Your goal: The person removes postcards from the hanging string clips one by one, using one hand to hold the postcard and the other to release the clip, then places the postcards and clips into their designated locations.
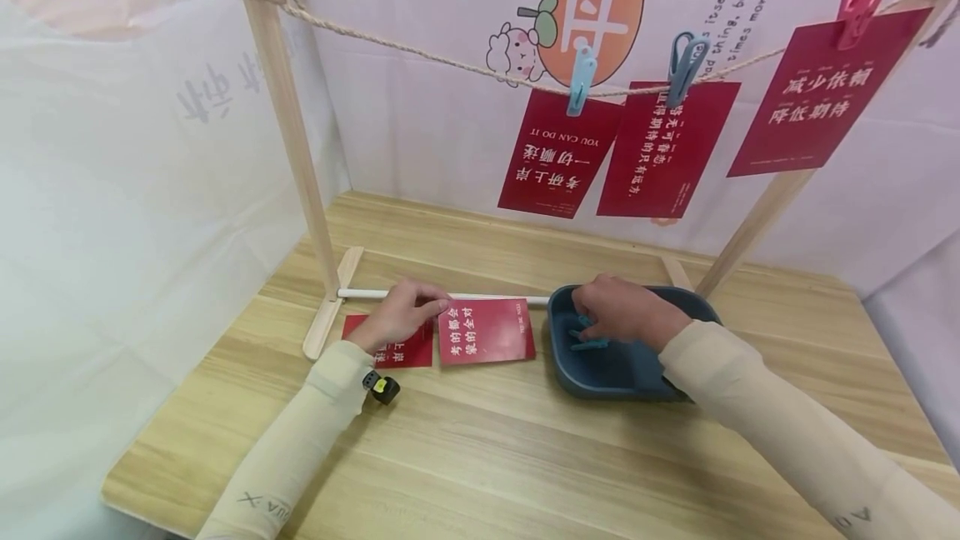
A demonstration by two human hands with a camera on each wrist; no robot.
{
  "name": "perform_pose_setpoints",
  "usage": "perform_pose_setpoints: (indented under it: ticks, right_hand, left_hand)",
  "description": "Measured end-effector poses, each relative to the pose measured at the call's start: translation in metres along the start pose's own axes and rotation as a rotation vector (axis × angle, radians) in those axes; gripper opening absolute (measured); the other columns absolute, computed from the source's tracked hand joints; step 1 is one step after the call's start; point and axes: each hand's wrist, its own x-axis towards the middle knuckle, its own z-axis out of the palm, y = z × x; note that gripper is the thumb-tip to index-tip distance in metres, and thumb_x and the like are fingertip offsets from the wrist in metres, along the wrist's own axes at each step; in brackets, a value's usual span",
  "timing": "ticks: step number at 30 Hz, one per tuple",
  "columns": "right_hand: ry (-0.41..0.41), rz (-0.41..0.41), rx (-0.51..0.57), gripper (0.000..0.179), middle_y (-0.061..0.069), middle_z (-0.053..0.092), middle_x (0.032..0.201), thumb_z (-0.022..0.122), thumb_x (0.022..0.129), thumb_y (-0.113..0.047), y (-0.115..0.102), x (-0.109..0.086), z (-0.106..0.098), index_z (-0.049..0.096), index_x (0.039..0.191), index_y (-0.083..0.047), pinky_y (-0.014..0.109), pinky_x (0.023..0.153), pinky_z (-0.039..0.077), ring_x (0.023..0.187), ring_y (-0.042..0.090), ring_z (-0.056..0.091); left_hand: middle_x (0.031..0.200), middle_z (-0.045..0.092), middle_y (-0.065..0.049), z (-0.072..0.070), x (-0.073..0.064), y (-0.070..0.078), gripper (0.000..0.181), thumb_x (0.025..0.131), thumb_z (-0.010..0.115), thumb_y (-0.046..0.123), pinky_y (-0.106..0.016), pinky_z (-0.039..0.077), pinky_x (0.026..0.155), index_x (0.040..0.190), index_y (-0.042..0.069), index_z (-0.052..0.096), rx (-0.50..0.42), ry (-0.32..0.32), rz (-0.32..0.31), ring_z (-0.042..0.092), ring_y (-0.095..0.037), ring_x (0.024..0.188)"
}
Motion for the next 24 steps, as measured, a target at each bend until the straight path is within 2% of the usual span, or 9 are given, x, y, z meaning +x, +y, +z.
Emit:
perform_pose_setpoints:
  ticks: [4, 9, 15, 24]
  right_hand:
    - [-0.013, 0.003, -0.022, 0.031, 0.001, 0.074, 0.084, 0.092, 0.083, -0.022, -0.001, 0.002, 0.000, 0.074, 0.104, -0.007, 0.033, 0.080, 0.066, 0.069, 0.009, 0.066]
    - [-0.026, 0.002, -0.041, 0.033, 0.001, 0.075, 0.084, 0.092, 0.083, -0.023, -0.002, 0.003, 0.000, 0.075, 0.107, -0.006, 0.033, 0.080, 0.067, 0.068, 0.009, 0.066]
    - [-0.056, 0.004, -0.081, 0.033, 0.001, 0.075, 0.087, 0.091, 0.084, -0.023, -0.004, 0.008, 0.002, 0.075, 0.108, -0.008, 0.035, 0.081, 0.067, 0.072, 0.010, 0.068]
    - [-0.071, -0.004, -0.117, 0.038, 0.002, 0.074, 0.089, 0.092, 0.083, -0.024, -0.005, 0.012, 0.009, 0.075, 0.113, -0.008, 0.036, 0.083, 0.066, 0.075, 0.012, 0.065]
  left_hand:
    - [0.101, 0.075, -0.010, 0.001, 0.000, 0.001, 0.021, 0.107, 0.062, 0.012, -0.030, 0.057, 0.081, 0.118, 0.004, 0.077, 0.020, -0.013, 0.013, 0.067, -0.022, 0.091]
    - [0.099, 0.075, -0.009, 0.001, 0.001, 0.002, 0.018, 0.107, 0.062, 0.012, -0.031, 0.056, 0.083, 0.112, 0.005, 0.078, 0.051, -0.021, 0.037, 0.066, -0.020, 0.090]
    - [0.104, 0.077, -0.006, 0.004, 0.005, 0.000, 0.019, 0.107, 0.063, 0.015, -0.032, 0.058, 0.086, 0.115, 0.008, 0.079, 0.126, -0.033, 0.006, 0.065, -0.015, 0.093]
    - [0.101, 0.078, -0.006, 0.007, 0.010, 0.001, 0.019, 0.106, 0.065, 0.017, -0.030, 0.059, 0.082, 0.114, 0.007, 0.079, 0.207, -0.028, -0.011, 0.066, -0.013, 0.087]
